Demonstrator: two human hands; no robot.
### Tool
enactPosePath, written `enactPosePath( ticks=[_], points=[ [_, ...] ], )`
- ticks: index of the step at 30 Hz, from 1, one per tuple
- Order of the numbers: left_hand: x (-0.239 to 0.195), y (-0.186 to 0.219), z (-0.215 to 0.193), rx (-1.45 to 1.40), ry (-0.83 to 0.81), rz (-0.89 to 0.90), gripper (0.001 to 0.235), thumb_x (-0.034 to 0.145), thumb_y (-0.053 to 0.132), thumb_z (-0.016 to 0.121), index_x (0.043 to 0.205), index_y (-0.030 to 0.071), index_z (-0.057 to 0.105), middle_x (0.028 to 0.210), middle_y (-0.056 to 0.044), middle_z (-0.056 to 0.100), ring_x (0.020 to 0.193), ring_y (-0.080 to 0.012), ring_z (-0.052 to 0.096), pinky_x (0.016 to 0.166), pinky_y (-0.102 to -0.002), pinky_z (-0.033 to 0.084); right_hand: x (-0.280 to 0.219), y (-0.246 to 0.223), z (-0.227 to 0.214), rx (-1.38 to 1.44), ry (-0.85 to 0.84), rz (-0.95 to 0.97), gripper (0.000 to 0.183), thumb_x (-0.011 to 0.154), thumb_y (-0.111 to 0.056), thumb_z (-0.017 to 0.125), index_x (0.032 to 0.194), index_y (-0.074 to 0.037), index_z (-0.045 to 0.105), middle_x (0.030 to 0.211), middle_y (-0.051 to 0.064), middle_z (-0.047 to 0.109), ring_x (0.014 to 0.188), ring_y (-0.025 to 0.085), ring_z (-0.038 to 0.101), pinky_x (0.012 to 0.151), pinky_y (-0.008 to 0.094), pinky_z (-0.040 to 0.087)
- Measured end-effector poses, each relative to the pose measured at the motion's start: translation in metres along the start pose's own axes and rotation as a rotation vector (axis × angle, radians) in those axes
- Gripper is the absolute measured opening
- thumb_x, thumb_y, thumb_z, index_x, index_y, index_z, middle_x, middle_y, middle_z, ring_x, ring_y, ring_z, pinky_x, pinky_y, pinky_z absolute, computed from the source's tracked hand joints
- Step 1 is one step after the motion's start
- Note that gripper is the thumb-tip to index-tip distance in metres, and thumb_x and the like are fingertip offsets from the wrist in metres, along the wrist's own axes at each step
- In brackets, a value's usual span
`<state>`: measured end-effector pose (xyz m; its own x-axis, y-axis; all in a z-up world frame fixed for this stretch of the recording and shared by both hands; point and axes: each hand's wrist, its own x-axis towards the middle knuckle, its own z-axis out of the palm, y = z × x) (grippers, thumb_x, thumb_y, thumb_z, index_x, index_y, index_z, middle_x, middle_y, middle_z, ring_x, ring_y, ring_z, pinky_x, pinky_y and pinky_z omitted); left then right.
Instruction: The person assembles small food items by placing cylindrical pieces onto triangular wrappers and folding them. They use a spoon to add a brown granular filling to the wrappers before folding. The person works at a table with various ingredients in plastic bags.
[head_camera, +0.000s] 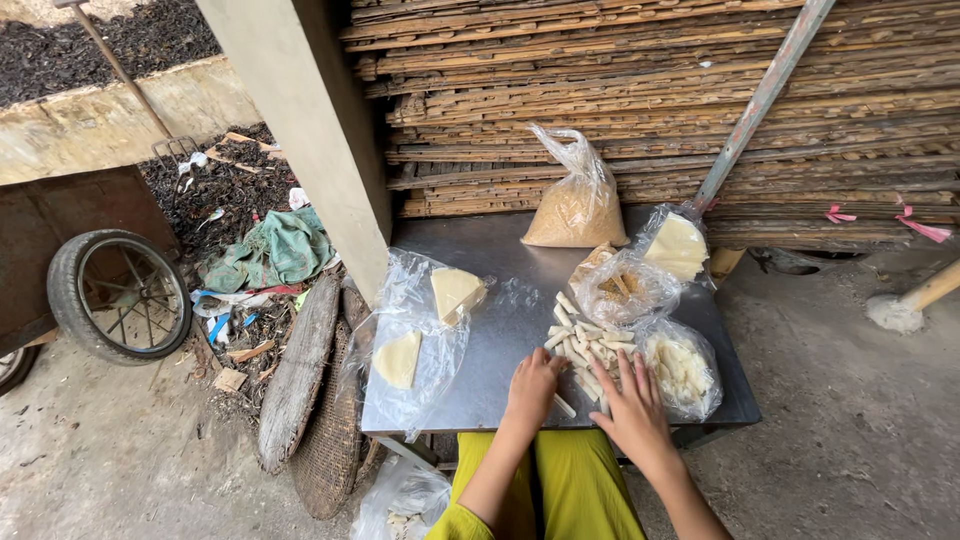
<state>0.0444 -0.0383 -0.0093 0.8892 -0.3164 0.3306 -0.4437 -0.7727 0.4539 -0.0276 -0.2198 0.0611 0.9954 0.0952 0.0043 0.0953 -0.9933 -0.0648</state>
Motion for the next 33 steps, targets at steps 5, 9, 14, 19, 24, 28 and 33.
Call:
enactPosePath(
  ticks=[5,9,14,19,24,28,33],
  points=[
    [0.015,0.005,-0.014,-0.223,0.059,-0.057,0.016,0.097,0.015,0.063,0.111,0.010,0.068,0.110,-0.013,0.066,0.102,-0.0338,0.065,0.085,-0.044,0.054,0.020,-0.004,0.002,-0.065,0.127,-0.015,0.104,0.080,-0.049,0.077,0.164,-0.030,0.019,0.165,0.024,0.013,0.153,0.046,0.012,0.124,0.059,0.011],
    [0.031,0.024,-0.024,-0.314,0.171,-0.119,0.022,0.099,0.016,0.062,0.119,0.010,0.068,0.108,-0.012,0.069,0.103,-0.0344,0.064,0.092,-0.045,0.051,0.039,-0.001,-0.007,-0.063,0.087,-0.074,0.105,0.076,-0.045,0.083,0.162,-0.032,0.023,0.166,0.021,0.013,0.152,0.047,0.013,0.123,0.060,0.012],
    [0.047,0.034,-0.011,-0.369,0.255,0.079,0.035,0.097,0.010,0.057,0.132,0.008,0.063,0.129,-0.019,0.060,0.122,-0.0402,0.054,0.106,-0.048,0.043,0.045,-0.008,-0.005,-0.051,0.171,-0.046,0.100,0.070,-0.039,0.088,0.153,-0.027,0.034,0.159,0.017,0.029,0.147,0.046,0.029,0.121,0.058,0.022],
    [0.043,0.025,0.010,-0.199,0.314,0.064,0.043,0.095,0.010,0.063,0.138,0.003,0.060,0.140,-0.030,0.049,0.131,-0.0514,0.041,0.110,-0.054,0.032,0.064,-0.007,0.001,-0.065,0.072,-0.049,0.103,0.064,-0.040,0.093,0.151,-0.025,0.041,0.148,0.020,0.037,0.138,0.047,0.037,0.114,0.059,0.028],
    [0.040,0.003,0.015,-0.410,0.126,-0.048,0.045,0.090,0.003,0.062,0.135,0.006,0.060,0.144,-0.023,0.052,0.132,-0.0434,0.048,0.112,-0.047,0.042,0.067,-0.014,0.011,-0.171,0.113,-0.160,0.093,0.064,-0.037,0.093,0.142,-0.019,0.046,0.147,0.019,0.038,0.137,0.047,0.039,0.102,0.066,0.035],
    [0.040,-0.011,0.015,-0.509,0.150,0.007,0.046,0.087,-0.004,0.062,0.132,0.003,0.062,0.144,-0.026,0.053,0.128,-0.0458,0.051,0.107,-0.049,0.044,0.072,-0.015,0.013,-0.138,0.041,-0.171,0.091,0.066,-0.034,0.092,0.143,-0.020,0.046,0.148,0.020,0.036,0.136,0.045,0.039,0.103,0.069,0.034],
    [0.036,-0.030,0.021,-0.700,0.213,-0.324,0.031,0.100,0.002,0.052,0.129,0.003,0.065,0.119,-0.022,0.068,0.097,-0.0332,0.065,0.086,-0.037,0.055,0.094,-0.002,0.009,-0.108,-0.039,-0.186,0.075,0.072,-0.023,0.089,0.137,-0.030,0.052,0.145,0.016,0.038,0.135,0.042,0.041,0.107,0.074,0.031]
  ],
)
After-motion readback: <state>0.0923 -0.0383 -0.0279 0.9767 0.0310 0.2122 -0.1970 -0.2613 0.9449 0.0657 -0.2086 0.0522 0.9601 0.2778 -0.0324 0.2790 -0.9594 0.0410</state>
